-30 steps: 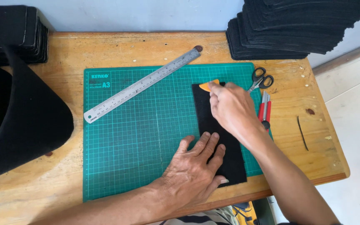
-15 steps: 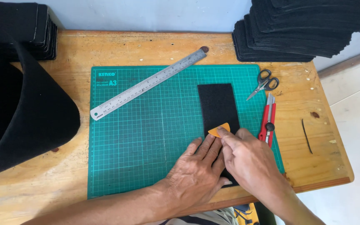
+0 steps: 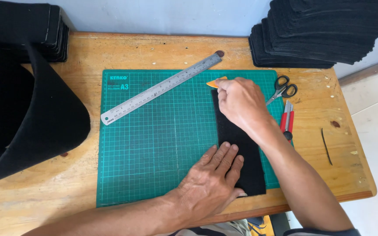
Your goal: Measuring and cutting a strip of black material using a ruler and utility knife on a cutting mat.
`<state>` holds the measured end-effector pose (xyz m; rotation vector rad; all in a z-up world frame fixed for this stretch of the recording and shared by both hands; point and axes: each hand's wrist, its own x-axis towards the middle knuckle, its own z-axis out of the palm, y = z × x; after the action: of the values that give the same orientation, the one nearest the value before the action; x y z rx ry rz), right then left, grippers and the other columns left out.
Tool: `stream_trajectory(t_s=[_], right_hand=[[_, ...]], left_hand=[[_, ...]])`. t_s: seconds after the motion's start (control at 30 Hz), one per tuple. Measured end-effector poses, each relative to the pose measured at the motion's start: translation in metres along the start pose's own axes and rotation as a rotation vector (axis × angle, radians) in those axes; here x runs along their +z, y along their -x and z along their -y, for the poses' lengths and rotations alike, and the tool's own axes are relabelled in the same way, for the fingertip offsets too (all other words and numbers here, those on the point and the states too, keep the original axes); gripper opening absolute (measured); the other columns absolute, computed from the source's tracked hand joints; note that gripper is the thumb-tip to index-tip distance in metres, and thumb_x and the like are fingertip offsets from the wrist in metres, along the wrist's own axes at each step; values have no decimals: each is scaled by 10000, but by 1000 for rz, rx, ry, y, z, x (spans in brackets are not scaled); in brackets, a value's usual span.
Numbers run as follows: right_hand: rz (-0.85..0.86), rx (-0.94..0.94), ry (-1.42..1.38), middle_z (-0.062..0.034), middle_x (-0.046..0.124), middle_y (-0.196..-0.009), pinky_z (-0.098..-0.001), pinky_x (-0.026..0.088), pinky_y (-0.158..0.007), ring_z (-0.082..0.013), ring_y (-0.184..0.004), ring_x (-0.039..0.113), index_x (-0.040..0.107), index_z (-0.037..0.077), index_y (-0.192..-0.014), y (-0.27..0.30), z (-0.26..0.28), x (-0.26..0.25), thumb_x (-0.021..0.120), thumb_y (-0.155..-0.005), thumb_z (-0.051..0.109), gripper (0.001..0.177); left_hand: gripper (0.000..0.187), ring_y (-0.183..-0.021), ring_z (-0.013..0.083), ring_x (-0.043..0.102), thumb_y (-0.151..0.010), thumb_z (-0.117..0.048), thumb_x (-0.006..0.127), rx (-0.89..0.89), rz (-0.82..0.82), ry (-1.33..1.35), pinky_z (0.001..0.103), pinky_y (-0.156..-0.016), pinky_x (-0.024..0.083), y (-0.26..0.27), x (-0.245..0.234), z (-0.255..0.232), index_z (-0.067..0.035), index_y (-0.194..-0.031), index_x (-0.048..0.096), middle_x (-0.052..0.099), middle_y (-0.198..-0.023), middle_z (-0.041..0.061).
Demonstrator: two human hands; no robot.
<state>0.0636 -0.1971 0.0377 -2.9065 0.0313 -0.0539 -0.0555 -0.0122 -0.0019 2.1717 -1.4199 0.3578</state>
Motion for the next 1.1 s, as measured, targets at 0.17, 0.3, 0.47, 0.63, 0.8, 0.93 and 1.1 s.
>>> stream_trajectory(t_s=[0.17, 0.3, 0.47, 0.63, 0.8, 0.93, 1.1], right_hand=[[96, 7, 98, -167, 646, -792, -548, 546, -524, -394, -559, 641, 711, 214, -1273, 76, 32, -46, 505, -989, 146, 357], [290, 58, 237, -94, 600, -870, -552, 614, -524, -362, -576, 676, 617, 288, -1401, 142, 36, -33, 538, -928, 261, 480], [108, 19, 176, -116, 565, -810, -591, 545, -471, -431, -522, 633, 645, 243, -1377, 125, 27, -10, 558, -924, 234, 461], [42, 16, 126, -144, 604, -776, -557, 564, -436, -410, -517, 664, 706, 241, -1333, 50, 31, -12, 522, -978, 157, 409], [-5, -13, 8, -180, 754, -1123, -548, 547, -846, -433, -979, 703, 785, 123, -1189, -4, 16, -6, 466, -950, 127, 398], [22, 0, 28, -276, 732, -900, -610, 533, -696, -490, -790, 684, 774, 220, -1232, 49, 30, -37, 473, -980, 117, 407], [144, 149, 280, -110, 638, -894, -588, 593, -565, -446, -614, 695, 623, 360, -1388, 152, 18, -29, 548, -928, 297, 470]], left_hand=[[579, -1274, 463, 628, -998, -413, 629, 21, -107, 48, 539, -1121, 466, 1, -4, -2, 114, -1233, 679, 669, -1309, 322], [362, -1248, 478, 648, -1027, -121, 556, 16, -207, 99, 518, -1118, 497, -8, -19, -4, 175, -1216, 645, 629, -1304, 407], [427, -1254, 515, 618, -997, -213, 603, 25, -140, 108, 546, -1116, 478, -5, -16, -4, 156, -1207, 652, 627, -1278, 419], [551, -1274, 472, 630, -1027, -391, 578, 20, -57, 14, 540, -1117, 475, 3, 2, -4, 120, -1203, 688, 661, -1298, 362], [601, -1288, 465, 618, -993, -441, 648, 18, -69, 24, 521, -1143, 463, 3, -2, -3, 113, -1225, 680, 655, -1321, 342], [592, -1282, 471, 621, -1002, -420, 625, 23, -66, 29, 530, -1139, 466, 0, -6, -2, 122, -1234, 672, 652, -1319, 350], [601, -1271, 470, 626, -969, -417, 662, 14, -64, 43, 512, -1116, 475, 0, -5, -3, 123, -1234, 660, 648, -1324, 352]])
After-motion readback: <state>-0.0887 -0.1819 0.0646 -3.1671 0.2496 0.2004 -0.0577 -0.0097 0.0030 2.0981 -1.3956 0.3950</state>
